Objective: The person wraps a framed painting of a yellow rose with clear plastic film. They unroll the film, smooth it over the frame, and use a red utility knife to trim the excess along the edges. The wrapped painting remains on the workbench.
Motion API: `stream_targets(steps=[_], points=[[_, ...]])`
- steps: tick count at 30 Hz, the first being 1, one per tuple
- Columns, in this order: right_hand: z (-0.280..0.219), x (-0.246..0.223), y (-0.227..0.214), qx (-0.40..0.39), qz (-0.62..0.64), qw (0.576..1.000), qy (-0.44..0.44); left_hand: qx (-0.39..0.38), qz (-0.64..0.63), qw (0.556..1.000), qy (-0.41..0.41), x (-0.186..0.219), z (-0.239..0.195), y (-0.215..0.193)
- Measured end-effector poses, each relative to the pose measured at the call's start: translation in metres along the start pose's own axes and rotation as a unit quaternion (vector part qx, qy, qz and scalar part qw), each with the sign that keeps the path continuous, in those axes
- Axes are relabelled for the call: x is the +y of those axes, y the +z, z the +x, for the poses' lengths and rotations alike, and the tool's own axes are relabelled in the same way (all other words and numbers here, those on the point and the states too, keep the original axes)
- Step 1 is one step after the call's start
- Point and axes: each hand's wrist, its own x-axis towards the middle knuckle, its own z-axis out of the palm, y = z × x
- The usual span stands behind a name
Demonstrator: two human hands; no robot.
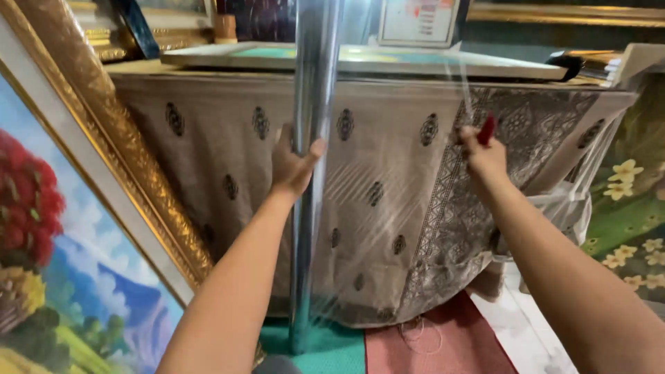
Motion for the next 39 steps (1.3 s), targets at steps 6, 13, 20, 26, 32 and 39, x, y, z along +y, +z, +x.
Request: stream_targets(steps=[6, 13, 20, 26, 32, 39], points=[[0.031, 0.009, -0.001, 0.027, 0.012, 0.998, -0.057, 0.002, -0.028, 0.999, 0.04, -0.038, 0.022, -0.017], [0.014, -0.015, 0.036, -0.013, 0.08, 0.995, -0.053, 0.155, 0.034, 0.987, -0.011, 0.021, -0.002, -0.041], [0.029, -0.02, 0.038, 0.034, 0.09, 0.992, -0.077, 0.159, 0.115, 0.98, -0.033, 0.022, 0.009, -0.041], [0.069, 0.006, 0.013, 0.039, 0.05, 0.994, -0.089, 0.042, 0.035, 0.998, -0.043, 0.008, 0.021, -0.065], [0.055, -0.001, 0.01, 0.107, 0.057, 0.991, -0.059, -0.04, 0.056, 0.988, -0.135, 0.032, 0.033, -0.07], [0.026, 0.003, 0.027, -0.011, 0.044, 0.999, -0.027, 0.109, 0.046, 0.991, -0.064, 0.005, 0.039, -0.035]])
